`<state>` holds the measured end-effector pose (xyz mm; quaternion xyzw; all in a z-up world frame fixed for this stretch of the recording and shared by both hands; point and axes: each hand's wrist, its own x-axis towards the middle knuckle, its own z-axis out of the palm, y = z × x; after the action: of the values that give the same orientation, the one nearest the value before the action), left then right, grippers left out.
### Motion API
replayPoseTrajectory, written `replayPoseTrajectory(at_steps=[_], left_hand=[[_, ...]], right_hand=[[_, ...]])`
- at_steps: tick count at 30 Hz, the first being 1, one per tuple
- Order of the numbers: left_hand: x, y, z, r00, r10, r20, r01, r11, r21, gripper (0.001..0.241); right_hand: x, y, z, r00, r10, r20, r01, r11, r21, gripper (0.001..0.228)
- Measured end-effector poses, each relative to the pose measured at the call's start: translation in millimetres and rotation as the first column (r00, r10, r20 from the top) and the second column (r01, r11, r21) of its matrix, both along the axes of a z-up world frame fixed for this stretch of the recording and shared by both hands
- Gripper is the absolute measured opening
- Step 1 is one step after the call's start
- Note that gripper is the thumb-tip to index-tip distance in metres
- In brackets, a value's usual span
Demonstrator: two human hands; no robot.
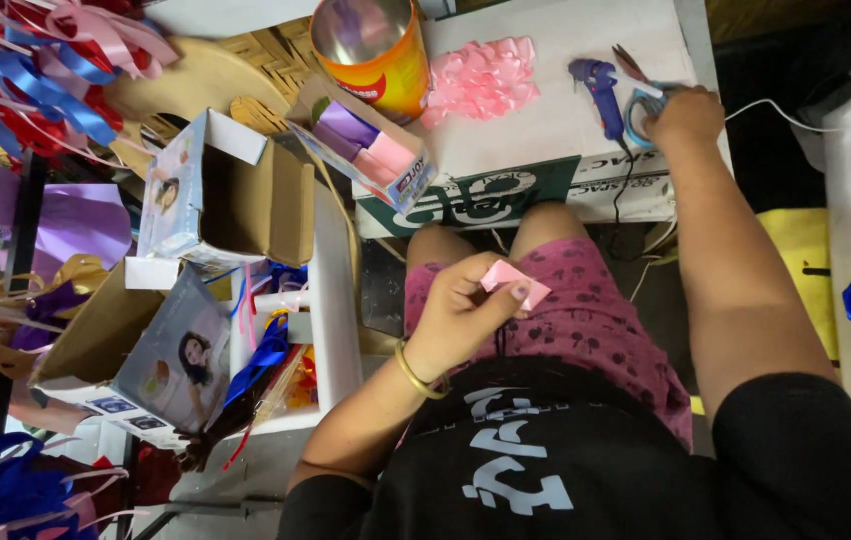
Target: The person folds pink paper into rose shapes using a hot glue gun and scissors. They repeatedly pick up paper, fold it, apply glue, and trim the edges before placing the finished roses into a cardboard box.
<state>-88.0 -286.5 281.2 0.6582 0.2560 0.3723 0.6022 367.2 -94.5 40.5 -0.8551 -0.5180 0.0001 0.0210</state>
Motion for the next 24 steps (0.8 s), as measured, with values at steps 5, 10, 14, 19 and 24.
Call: replayPoseTrajectory(at_steps=[5, 10, 14, 19, 24], left_hand=[[-1.6, 0.3, 10.2, 0.995, -0.005, -0.098, 0.010, 0.998, 0.059, 0.008], [-5.1, -3.2, 8.6, 0.996, -0.076, 0.046, 0.078, 0.996, -0.042, 0.012], [-1.3, -9.3, 23.0, 0.999, -0.049, 0.002, 0.049, 0.999, 0.023, 0.014], [1.7, -22.1, 34.8, 0.994, -0.109, -0.028, 0.111, 0.990, 0.086, 0.016], [-0.9, -33.6, 44.3, 0.991, -0.124, -0.055, 0.130, 0.984, 0.118, 0.020]], right_hand=[[-15.6, -22.4, 42.2, 0.999, -0.042, 0.032, 0.048, 0.977, -0.206, 0.044], [30.8, -133.0, 31.3, 0.905, -0.027, -0.425, 0.190, 0.919, 0.344, 0.046], [-0.6, -226.7, 44.6, 0.450, 0.216, -0.867, 0.346, 0.852, 0.392, 0.006], [-137.6, -321.5, 149.4, -0.202, 0.380, -0.903, -0.230, 0.877, 0.421, 0.137], [-195.7, -323.9, 221.7, 0.056, 0.797, -0.602, -0.734, 0.441, 0.516, 0.118]])
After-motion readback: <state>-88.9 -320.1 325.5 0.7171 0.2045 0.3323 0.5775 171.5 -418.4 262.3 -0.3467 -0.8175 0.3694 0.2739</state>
